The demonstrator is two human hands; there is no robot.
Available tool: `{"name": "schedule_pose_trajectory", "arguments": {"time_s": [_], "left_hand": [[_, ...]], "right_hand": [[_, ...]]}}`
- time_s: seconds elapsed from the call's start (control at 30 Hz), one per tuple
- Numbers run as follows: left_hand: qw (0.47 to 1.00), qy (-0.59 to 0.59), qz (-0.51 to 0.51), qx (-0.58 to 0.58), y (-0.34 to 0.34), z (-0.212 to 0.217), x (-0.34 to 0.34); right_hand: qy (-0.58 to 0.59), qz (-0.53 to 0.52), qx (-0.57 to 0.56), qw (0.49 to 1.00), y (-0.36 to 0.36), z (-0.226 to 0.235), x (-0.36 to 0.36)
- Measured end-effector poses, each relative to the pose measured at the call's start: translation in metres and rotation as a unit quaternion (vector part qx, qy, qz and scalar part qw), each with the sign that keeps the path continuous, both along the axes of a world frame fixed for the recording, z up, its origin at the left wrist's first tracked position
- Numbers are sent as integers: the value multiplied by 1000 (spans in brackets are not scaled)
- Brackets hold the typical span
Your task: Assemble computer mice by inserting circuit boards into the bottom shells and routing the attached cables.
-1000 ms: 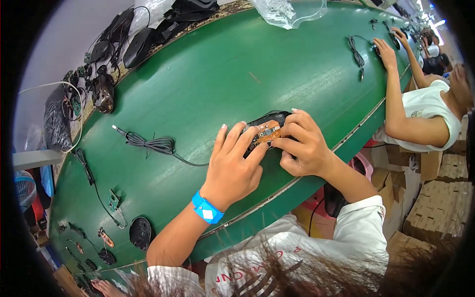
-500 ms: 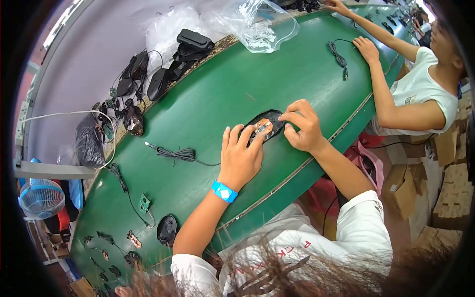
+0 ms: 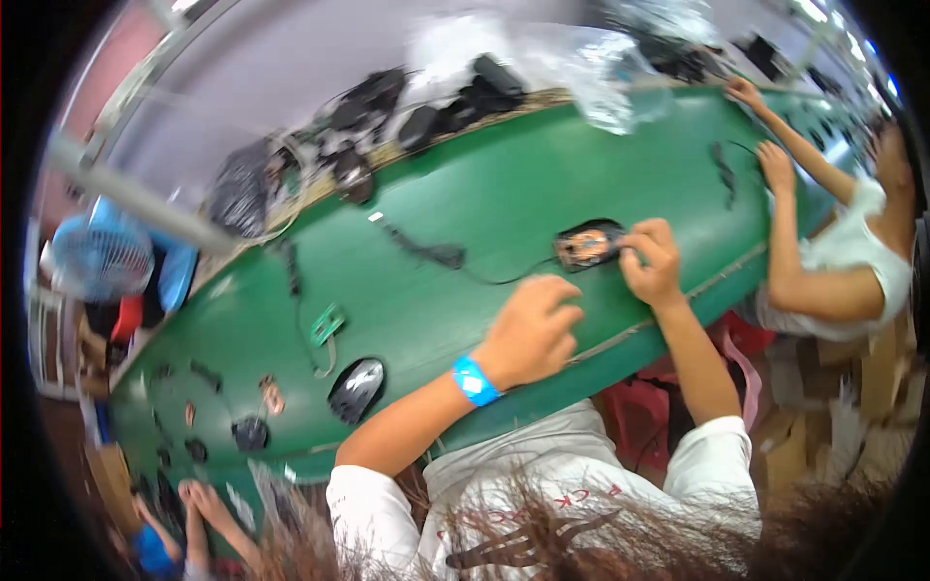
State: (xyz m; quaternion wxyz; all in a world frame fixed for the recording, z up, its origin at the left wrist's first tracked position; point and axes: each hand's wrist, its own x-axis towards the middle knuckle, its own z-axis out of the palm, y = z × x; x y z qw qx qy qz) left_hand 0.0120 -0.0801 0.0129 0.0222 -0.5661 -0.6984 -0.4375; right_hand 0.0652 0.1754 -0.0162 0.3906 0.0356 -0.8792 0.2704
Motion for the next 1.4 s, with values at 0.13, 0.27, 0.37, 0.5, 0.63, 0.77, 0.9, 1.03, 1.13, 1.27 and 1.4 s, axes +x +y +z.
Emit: {"name": "schedule_pose_trajectory", "arguments": {"time_s": [0.13, 0.27, 0.37, 0.5, 0.63, 0.77, 0.9, 1.03, 1.13, 1.27, 1.4], "left_hand": [[992, 47, -66, -97, -17, -21, 27], [992, 67, -48, -97, -34, -38, 42], [992, 81, -43, -85, -26, -43, 47], [995, 88, -2, -55, -29, -29, 46], [992, 101, -9, -72, -34, -30, 44], [987, 102, -15, -121, -42, -32, 49], [990, 83, -7, -116, -41, -29, 48], [991, 55, 11, -119, -41, -31, 47], [993, 51, -7, -110, -34, -35, 48], [994, 31, -15, -99, -35, -39, 51], [995, 31, -12, -93, -37, -43, 53]], "right_hand": [[-23, 69, 53, 996, -9, 19, 1], [-31, 161, 93, 982, -45, 42, -21], [-45, 189, 115, 974, -63, 54, -34], [-84, 236, 130, 959, -97, 46, -55], [-105, 213, 111, 965, -95, 29, -87], [-111, -28, 6, 993, -31, 26, -125], [-63, -264, -65, 960, 69, 18, -169], [-201, -266, -19, 942, 134, -14, -198], [-240, -284, 104, 922, 195, -51, -208], [-262, -281, 92, 919, 206, -63, -223], [-259, -245, 67, 932, 185, -59, -231]]}}
